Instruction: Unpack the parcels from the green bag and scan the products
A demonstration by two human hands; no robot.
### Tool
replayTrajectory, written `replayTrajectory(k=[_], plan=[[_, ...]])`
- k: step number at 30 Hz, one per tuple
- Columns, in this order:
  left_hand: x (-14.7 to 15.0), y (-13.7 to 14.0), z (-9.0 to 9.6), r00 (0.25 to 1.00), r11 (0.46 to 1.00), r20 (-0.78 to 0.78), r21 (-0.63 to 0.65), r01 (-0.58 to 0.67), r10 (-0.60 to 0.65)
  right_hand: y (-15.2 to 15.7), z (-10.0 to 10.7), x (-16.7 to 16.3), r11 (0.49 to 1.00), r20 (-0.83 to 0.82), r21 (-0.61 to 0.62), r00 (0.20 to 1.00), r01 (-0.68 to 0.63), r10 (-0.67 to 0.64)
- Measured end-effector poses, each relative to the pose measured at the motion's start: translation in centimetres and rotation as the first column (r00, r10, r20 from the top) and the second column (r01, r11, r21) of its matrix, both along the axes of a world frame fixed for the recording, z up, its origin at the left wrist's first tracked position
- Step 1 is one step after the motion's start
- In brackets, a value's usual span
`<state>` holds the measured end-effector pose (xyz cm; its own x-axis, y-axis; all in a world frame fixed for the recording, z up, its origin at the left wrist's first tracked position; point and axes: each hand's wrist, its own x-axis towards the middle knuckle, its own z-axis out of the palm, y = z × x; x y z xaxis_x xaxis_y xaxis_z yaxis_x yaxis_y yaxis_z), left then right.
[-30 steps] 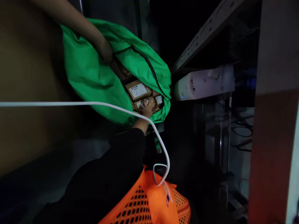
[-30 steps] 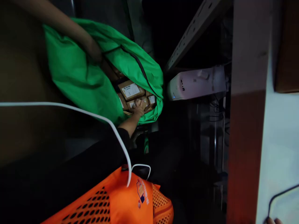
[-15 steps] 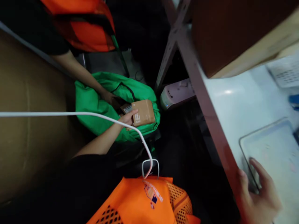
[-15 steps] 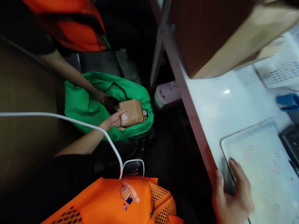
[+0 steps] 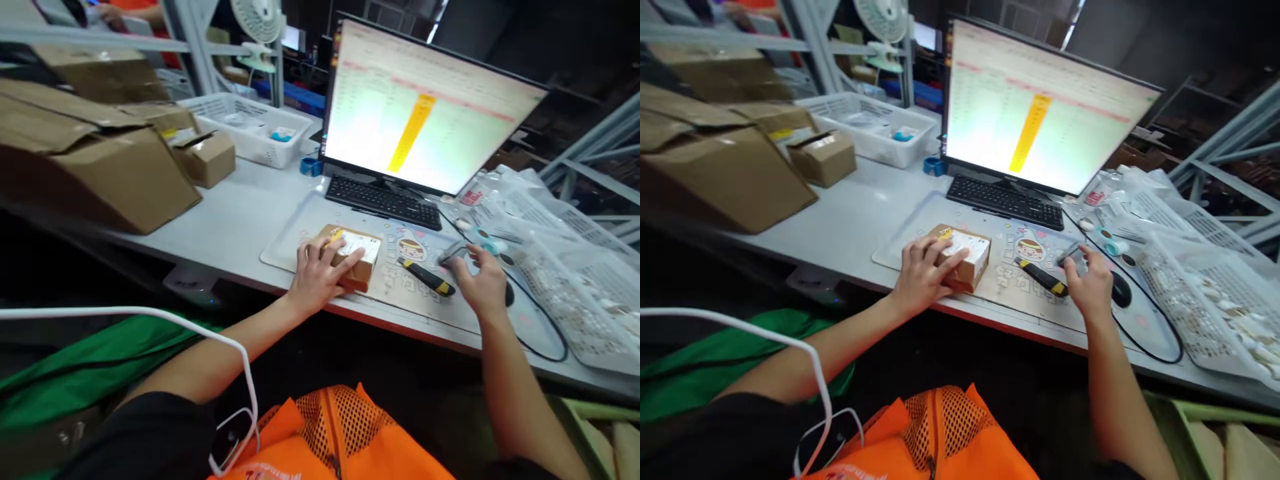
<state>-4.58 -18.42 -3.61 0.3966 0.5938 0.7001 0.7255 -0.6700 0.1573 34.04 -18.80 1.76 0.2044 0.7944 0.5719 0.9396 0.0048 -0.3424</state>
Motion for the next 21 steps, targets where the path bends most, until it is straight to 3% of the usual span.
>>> replayTrajectory(k=[2,3,6,8,10,12,14,16,17,18,20,21], plan=[[2.5,0.4,-1.0,0.996,0.998,-0.069,-0.046,0.045,-0.049,0.8,-0.4,4.8,0.969,0.065,-0.181,0.986,0.165,-0.156],[3.0,0.5,-1.4,0.992,0.994,-0.075,-0.055,0.099,-0.103,1.3,-0.9,6.2,0.929,0.101,-0.295,0.974,0.223,-0.202],[2.5,1.3,-1.3,0.975,0.974,0.051,-0.064,0.218,-0.215,2.5,-2.5,7.1,0.776,0.209,-0.556,0.953,0.300,-0.219],[1.6,2.4,-0.8,0.959,0.955,0.193,-0.170,0.243,-0.210,3.2,-3.1,6.3,0.733,0.272,-0.596,0.942,0.327,-0.199],[1.2,3.5,-0.5,0.926,0.863,0.323,-0.390,0.320,-0.198,3.9,-3.0,5.6,0.729,0.297,-0.592,0.934,0.344,-0.200],[1.2,4.1,-0.7,0.892,0.691,0.418,-0.595,0.412,-0.171,4.4,-1.8,5.5,0.736,0.250,-0.594,0.944,0.325,-0.215],[1.4,4.1,-1.0,0.878,0.572,0.461,-0.689,0.444,-0.126,4.3,0.6,5.7,0.764,0.115,-0.598,0.969,0.242,-0.217],[1.6,3.8,-1.2,0.874,0.568,0.472,-0.690,0.449,-0.118,3.5,4.1,5.8,0.803,-0.098,-0.593,0.986,0.050,-0.134],[1.6,3.6,-1.3,0.866,0.587,0.481,-0.666,0.461,-0.135,2.9,6.0,5.6,0.795,-0.214,-0.600,0.976,-0.091,-0.050],[1.6,3.4,-1.3,0.856,0.607,0.491,-0.634,0.479,-0.163,2.2,8.0,5.2,0.751,-0.320,-0.612,0.946,-0.248,0.052],[1.4,3.2,-1.4,0.837,0.640,0.503,-0.574,0.510,-0.216,0.9,11.6,3.6,0.563,-0.459,-0.660,0.860,-0.497,0.222],[1.3,3.1,-1.4,0.833,0.650,0.503,-0.557,0.517,-0.231,0.4,13.0,2.5,0.511,-0.490,-0.649,0.824,-0.563,0.286]])
